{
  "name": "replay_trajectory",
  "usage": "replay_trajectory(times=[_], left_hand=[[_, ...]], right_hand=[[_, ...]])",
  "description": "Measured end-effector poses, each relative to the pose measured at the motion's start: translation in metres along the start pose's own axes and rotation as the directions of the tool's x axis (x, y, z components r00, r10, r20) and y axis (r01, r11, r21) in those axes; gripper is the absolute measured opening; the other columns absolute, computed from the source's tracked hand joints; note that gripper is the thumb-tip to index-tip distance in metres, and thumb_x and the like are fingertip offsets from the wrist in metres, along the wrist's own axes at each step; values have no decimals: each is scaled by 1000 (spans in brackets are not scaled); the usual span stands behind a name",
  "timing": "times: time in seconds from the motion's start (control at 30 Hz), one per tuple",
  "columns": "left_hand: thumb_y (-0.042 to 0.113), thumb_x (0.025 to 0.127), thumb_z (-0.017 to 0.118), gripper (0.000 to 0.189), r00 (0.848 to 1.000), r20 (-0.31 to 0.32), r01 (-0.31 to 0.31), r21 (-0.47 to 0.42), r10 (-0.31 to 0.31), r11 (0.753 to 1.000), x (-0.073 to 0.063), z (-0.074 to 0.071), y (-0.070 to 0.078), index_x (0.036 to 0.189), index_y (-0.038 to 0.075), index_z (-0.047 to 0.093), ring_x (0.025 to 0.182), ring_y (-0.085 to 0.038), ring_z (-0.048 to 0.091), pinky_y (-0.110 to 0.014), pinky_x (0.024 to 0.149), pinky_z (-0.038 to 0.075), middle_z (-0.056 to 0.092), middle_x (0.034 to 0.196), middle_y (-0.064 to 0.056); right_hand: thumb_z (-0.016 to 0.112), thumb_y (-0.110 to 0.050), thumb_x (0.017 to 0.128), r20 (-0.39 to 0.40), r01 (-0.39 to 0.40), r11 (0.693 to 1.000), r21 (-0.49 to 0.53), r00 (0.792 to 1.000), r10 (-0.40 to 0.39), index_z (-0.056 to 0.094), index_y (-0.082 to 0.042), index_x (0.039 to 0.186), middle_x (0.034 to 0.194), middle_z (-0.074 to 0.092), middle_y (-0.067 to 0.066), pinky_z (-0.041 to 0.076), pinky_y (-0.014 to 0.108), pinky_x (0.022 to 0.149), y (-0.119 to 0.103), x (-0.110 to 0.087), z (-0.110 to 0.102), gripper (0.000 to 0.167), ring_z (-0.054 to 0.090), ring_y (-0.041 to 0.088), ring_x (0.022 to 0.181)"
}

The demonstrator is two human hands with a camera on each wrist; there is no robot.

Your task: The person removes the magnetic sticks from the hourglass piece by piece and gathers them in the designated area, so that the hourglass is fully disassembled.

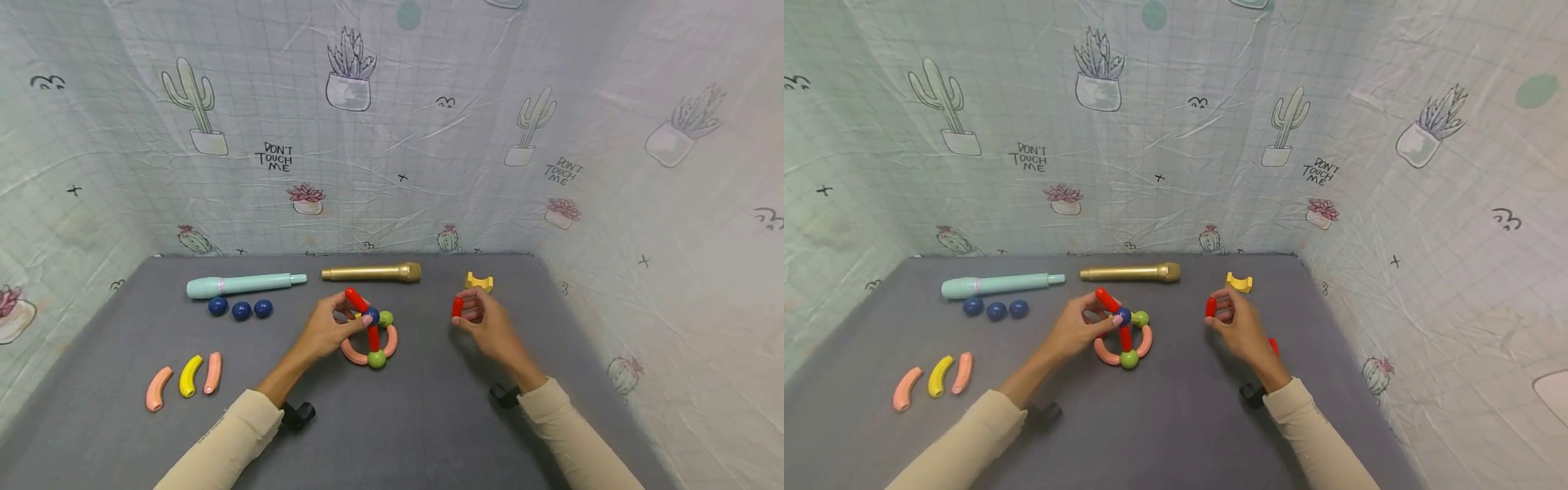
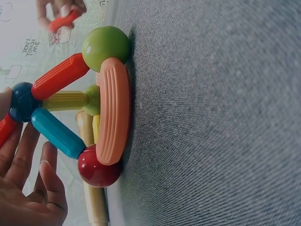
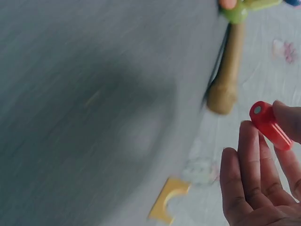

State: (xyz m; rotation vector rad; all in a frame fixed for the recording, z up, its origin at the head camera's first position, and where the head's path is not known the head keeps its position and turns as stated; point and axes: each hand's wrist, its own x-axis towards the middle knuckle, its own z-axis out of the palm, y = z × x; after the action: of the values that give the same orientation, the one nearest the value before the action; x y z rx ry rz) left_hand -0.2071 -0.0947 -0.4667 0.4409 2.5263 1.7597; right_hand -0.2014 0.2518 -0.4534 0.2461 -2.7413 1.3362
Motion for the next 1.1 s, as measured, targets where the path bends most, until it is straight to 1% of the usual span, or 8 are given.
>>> replay_trajectory(times=[0.13, 0.3, 0.47, 0.6, 0.73, 0.9, 1.0, 1.1], left_hand=[[29, 93, 85, 31, 1000, -6, 0, 12, 0, 1000, -1, -1, 0, 119, 16, 76, 93, -22, 65, -32, 73, 50, 76, 103, -8], [31, 92, 85, 31, 1000, -10, -17, 31, 17, 999, -1, -2, 1, 118, 16, 76, 92, -22, 65, -31, 70, 50, 77, 102, -8], [32, 92, 86, 31, 1000, -18, -23, 70, 25, 997, -1, -3, 2, 118, 17, 76, 89, -20, 66, -30, 67, 50, 77, 100, -7], [32, 92, 86, 30, 999, -20, -31, 99, 33, 995, -1, -3, 3, 116, 18, 76, 88, -18, 67, -29, 68, 50, 78, 98, -4], [31, 92, 86, 26, 999, -22, -44, 118, 47, 992, -1, -3, 3, 113, 20, 77, 88, -17, 67, -29, 68, 50, 78, 96, -1], [32, 91, 86, 25, 998, -22, -49, 129, 53, 990, -1, -3, 3, 112, 22, 77, 87, -17, 67, -29, 67, 50, 77, 96, 0], [33, 92, 86, 26, 998, -20, -54, 132, 57, 990, -1, -2, 3, 113, 21, 77, 87, -17, 66, -29, 67, 50, 77, 96, 0], [33, 92, 86, 27, 998, -17, -57, 131, 60, 990, -2, -2, 3, 114, 21, 77, 88, -17, 66, -29, 67, 50, 78, 97, 0]], right_hand=[[83, -5, 92, -24, -6, 999, -53, 1000, 5, 61, -6, 134, 116, 73, 18, 60, 32, 81, 16, -9, -14, 48, 74, 27, 94], [83, -4, 91, -44, -45, 990, -134, 998, 39, 63, -6, 132, 115, 74, 19, 61, 37, 79, 30, -17, -29, 46, 74, 27, 92], [85, -3, 89, -29, -67, 969, -237, 998, 61, 65, -5, 129, 115, 74, 19, 58, 34, 72, 36, -23, -38, 45, 72, 23, 88], [86, -1, 85, 11, -31, 951, -308, 999, 36, 68, 0, 126, 110, 75, 18, 57, 33, 67, 40, -26, -40, 44, 72, 21, 83], [87, -1, 83, 59, 17, 933, -359, 998, 4, 71, 4, 123, 109, 75, 20, 61, 41, 72, 44, -26, -40, 44, 75, 23, 81], [87, -5, 84, 84, 37, 915, -402, 996, -4, 71, 7, 125, 109, 75, 20, 62, 46, 77, 47, -25, -38, 45, 76, 25, 83], [88, -8, 84, 72, 50, 892, -449, 997, -19, 72, 8, 124, 107, 75, 21, 60, 51, 82, 44, -24, -37, 46, 74, 32, 89], [88, -11, 85, 37, 39, 870, -491, 999, -24, 73, 6, 125, 111, 74, 22, 57, 56, 86, 38, -24, -34, 46, 72, 38, 97]])
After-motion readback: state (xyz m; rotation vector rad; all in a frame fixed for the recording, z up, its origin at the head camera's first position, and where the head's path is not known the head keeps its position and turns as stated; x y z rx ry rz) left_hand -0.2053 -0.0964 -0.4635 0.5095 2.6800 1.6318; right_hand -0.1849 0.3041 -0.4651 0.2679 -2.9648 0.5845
